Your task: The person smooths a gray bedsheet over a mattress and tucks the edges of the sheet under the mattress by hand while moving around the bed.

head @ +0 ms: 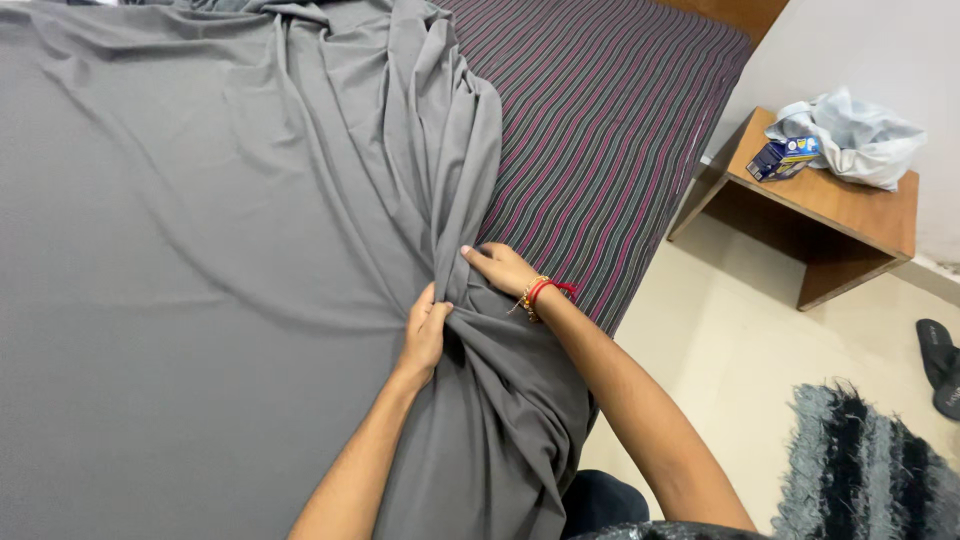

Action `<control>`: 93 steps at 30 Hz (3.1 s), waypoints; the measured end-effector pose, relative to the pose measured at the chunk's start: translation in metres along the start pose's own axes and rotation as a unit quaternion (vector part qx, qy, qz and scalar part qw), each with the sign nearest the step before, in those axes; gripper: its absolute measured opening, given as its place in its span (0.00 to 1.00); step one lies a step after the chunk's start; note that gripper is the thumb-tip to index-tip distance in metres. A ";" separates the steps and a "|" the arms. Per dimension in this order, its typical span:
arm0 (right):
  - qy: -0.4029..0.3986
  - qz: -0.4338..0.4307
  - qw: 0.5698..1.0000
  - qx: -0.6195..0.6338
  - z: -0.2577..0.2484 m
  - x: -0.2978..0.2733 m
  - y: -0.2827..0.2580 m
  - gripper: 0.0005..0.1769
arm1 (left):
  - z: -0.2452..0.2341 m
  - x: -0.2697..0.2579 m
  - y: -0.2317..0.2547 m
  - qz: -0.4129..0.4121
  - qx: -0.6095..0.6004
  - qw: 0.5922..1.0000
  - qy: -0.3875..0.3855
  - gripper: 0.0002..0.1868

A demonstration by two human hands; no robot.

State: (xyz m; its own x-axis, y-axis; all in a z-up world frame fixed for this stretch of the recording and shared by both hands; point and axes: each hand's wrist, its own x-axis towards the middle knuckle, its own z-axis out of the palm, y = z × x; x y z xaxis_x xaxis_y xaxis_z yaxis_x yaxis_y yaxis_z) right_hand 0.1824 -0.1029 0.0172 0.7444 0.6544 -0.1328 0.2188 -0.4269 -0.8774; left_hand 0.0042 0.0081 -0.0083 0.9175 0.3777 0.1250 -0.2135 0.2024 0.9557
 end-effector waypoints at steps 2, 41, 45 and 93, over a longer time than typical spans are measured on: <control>-0.092 -0.037 0.989 0.108 0.004 0.018 0.016 0.35 | 0.000 -0.003 0.001 0.000 -0.052 0.999 -0.012 0.21; 0.469 0.005 0.868 -0.163 -0.242 0.006 0.201 0.33 | 0.019 -0.007 0.022 0.078 0.341 0.934 0.071 0.15; 0.448 0.095 0.854 -0.247 -0.255 -0.016 0.145 0.25 | 0.023 -0.008 0.023 0.077 0.343 0.932 0.087 0.15; 0.425 0.072 0.862 -0.266 -0.294 0.014 0.213 0.25 | 0.023 -0.010 0.025 0.092 0.394 0.912 0.060 0.23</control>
State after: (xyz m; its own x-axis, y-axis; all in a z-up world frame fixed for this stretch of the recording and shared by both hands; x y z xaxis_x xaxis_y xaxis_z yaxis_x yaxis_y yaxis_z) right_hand 0.4246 -0.3684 -0.0357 0.9321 -0.0272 0.3613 0.1752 -0.8390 -0.5151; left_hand -0.0029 -0.0114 0.0201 0.8367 0.4459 0.3179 -0.0085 -0.5698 0.8217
